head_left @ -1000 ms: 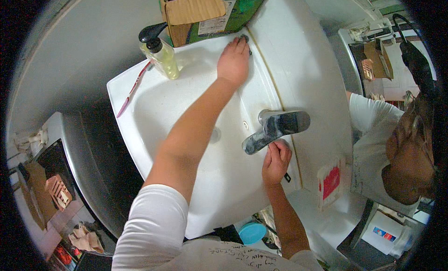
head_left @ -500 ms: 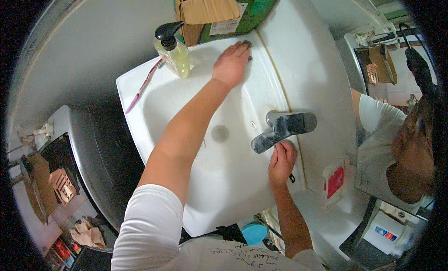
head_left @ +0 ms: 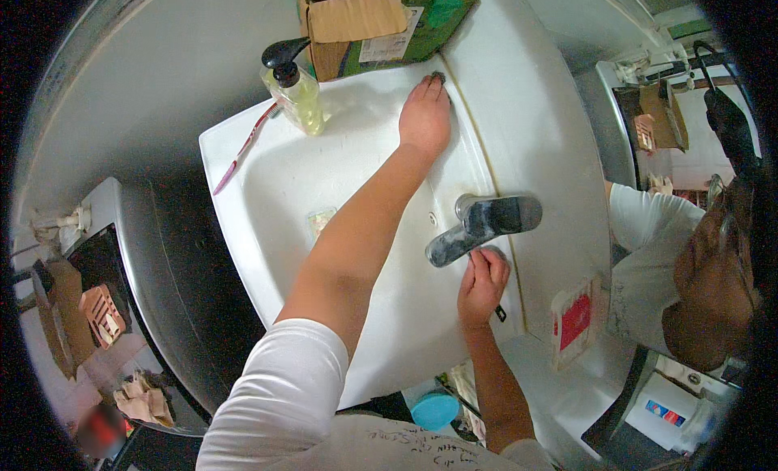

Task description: The person cleans a bathroom sink and faucet using a scouring pad. They scrub the inner surface of the basin, the top edges, and the faucet fixture with the scouring pad before rinsing the area with water.

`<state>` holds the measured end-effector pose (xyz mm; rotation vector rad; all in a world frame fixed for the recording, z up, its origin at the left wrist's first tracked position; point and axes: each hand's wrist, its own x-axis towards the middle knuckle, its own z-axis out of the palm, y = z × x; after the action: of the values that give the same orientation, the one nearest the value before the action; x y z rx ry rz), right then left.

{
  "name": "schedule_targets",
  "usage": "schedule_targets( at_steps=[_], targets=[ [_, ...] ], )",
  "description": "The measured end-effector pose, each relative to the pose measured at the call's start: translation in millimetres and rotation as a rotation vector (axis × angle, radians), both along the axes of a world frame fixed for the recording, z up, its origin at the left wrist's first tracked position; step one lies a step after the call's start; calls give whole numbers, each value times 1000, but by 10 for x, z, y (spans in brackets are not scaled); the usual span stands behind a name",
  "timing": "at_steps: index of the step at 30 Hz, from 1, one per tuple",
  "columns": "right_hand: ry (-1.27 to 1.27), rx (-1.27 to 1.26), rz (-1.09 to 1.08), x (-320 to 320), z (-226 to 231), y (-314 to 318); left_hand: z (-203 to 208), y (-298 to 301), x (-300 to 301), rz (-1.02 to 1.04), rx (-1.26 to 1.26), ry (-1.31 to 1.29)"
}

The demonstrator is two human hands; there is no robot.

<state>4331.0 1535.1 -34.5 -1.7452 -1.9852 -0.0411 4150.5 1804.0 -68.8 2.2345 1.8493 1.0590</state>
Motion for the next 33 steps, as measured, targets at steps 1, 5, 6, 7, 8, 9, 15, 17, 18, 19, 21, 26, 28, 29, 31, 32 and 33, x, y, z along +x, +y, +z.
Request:
schedule_targets(
  at_steps=[1, 5, 6, 7, 8, 9, 15, 17, 18, 19, 21, 26, 28, 29, 31, 32, 33],
  targets=[
    [6, -6, -3, 13, -7, -16, 26, -104, 49, 24, 19, 28],
    [-5, -15, -59, 119, 6, -21, 150, -636, 112, -283, -18, -35],
    [-13, -25, -67, 126, 3, -29, 130, -669, 119, -269, -3, -24],
    [-25, -35, -76, 145, -11, -38, 114, -670, 150, -259, 13, -16],
    [-35, -40, -79, 156, -37, -32, 127, -561, 169, -214, 29, -2],
    [-45, -51, -78, 141, -61, -27, 124, -363, 171, -163, 39, 13],
    [34, -9, 8, 59, -31, -26, 176, 371, 224, 39, -80, -21],
    [19, -52, 3, 50, -11, -22, 191, 309, 237, 23, -92, -77],
    [11, -72, -8, 58, 6, -24, 209, 166, 297, -20, -117, -108],
    [2, -64, -16, 70, 6, -24, 226, 5, 348, -62, -142, -138],
    [-12, -40, -27, 87, 16, -13, 220, -403, 421, -217, -90, -133],
    [2, -29, -39, 94, -28, -25, 152, -534, 420, -291, -45, -86],
    [-10, -27, -36, 96, -52, -45, 214, -215, 380, -178, -93, -87],
    [-20, -18, -14, 102, -76, -38, 217, 1, 336, -136, -96, -160],
    [-19, -16, 18, 70, -122, -13, 193, 336, 235, -46, -103, -301],
    [-22, -24, 10, 67, -109, -19, 176, 305, 278, -61, -83, -330],
    [-21, -32, 5, 61, -100, -22, 155, 251, 300, -72, -62, -357]
  ],
)
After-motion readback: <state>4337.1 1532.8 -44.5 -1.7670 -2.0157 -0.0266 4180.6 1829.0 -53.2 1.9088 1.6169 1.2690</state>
